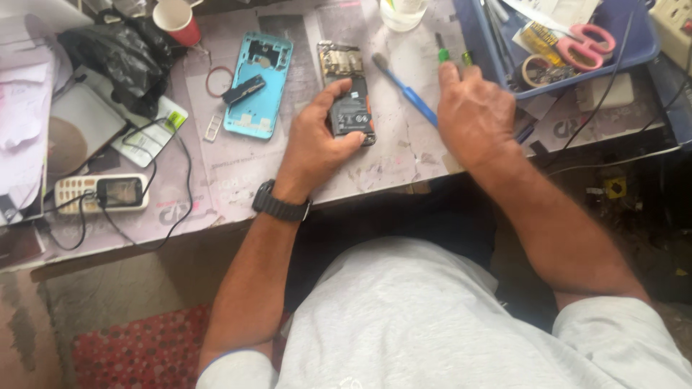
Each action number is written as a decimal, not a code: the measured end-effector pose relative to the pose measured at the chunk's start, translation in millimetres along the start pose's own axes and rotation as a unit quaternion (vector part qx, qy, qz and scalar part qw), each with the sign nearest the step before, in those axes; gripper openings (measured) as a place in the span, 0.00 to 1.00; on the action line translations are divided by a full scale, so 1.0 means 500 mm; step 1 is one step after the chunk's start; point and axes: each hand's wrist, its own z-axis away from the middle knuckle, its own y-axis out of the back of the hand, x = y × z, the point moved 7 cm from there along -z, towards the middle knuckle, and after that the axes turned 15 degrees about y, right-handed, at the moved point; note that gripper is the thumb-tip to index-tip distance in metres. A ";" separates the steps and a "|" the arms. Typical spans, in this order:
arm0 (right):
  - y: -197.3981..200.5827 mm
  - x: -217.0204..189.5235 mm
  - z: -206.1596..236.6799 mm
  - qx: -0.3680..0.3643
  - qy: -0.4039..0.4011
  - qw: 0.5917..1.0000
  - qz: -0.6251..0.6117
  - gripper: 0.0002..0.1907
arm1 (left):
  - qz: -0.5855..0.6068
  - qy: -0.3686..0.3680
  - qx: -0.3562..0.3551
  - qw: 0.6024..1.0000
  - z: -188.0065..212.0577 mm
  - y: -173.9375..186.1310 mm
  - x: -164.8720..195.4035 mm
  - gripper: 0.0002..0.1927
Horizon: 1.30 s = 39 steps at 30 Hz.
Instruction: The person cleans a small electronic component with a brush, then uses tweezers to place and adjust the component inside a disassembled mobile phone. The person repeatedly repositions the component and the phone while working at a cluttered workbench.
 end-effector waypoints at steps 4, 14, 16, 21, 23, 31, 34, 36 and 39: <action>0.042 0.002 0.011 0.114 0.044 0.992 -0.002 0.25 | -0.135 -0.043 0.047 0.989 0.010 0.006 0.024 0.34; 0.080 0.004 0.065 0.140 0.100 0.928 -0.329 0.19 | -0.365 0.055 0.044 0.929 0.020 0.022 0.051 0.36; 0.062 -0.014 0.064 0.117 0.074 0.932 -0.335 0.25 | -0.392 0.065 0.042 0.917 0.020 0.018 0.057 0.36; 0.039 -0.068 0.043 0.114 0.052 0.927 -0.353 0.24 | -0.422 0.048 0.035 0.905 0.025 0.023 0.077 0.35; 0.057 -0.088 0.037 0.177 0.092 0.932 -0.302 0.23 | -0.409 0.039 0.036 0.911 0.029 0.026 0.085 0.35; 0.056 -0.079 0.050 0.171 0.121 0.906 -0.367 0.21 | -0.452 0.029 -0.002 0.892 0.009 0.015 0.100 0.30; 0.077 -0.079 0.058 0.169 0.141 0.897 -0.383 0.16 | -0.509 0.006 -0.036 0.860 -0.001 0.001 0.101 0.25; 0.096 -0.077 0.064 0.175 0.143 0.879 -0.421 0.17 | -0.540 -0.044 -0.042 0.839 -0.009 -0.007 0.111 0.26; 0.116 -0.077 0.083 0.157 0.155 0.766 -0.604 0.22 | -0.537 -0.091 -0.043 0.838 -0.020 -0.010 0.120 0.28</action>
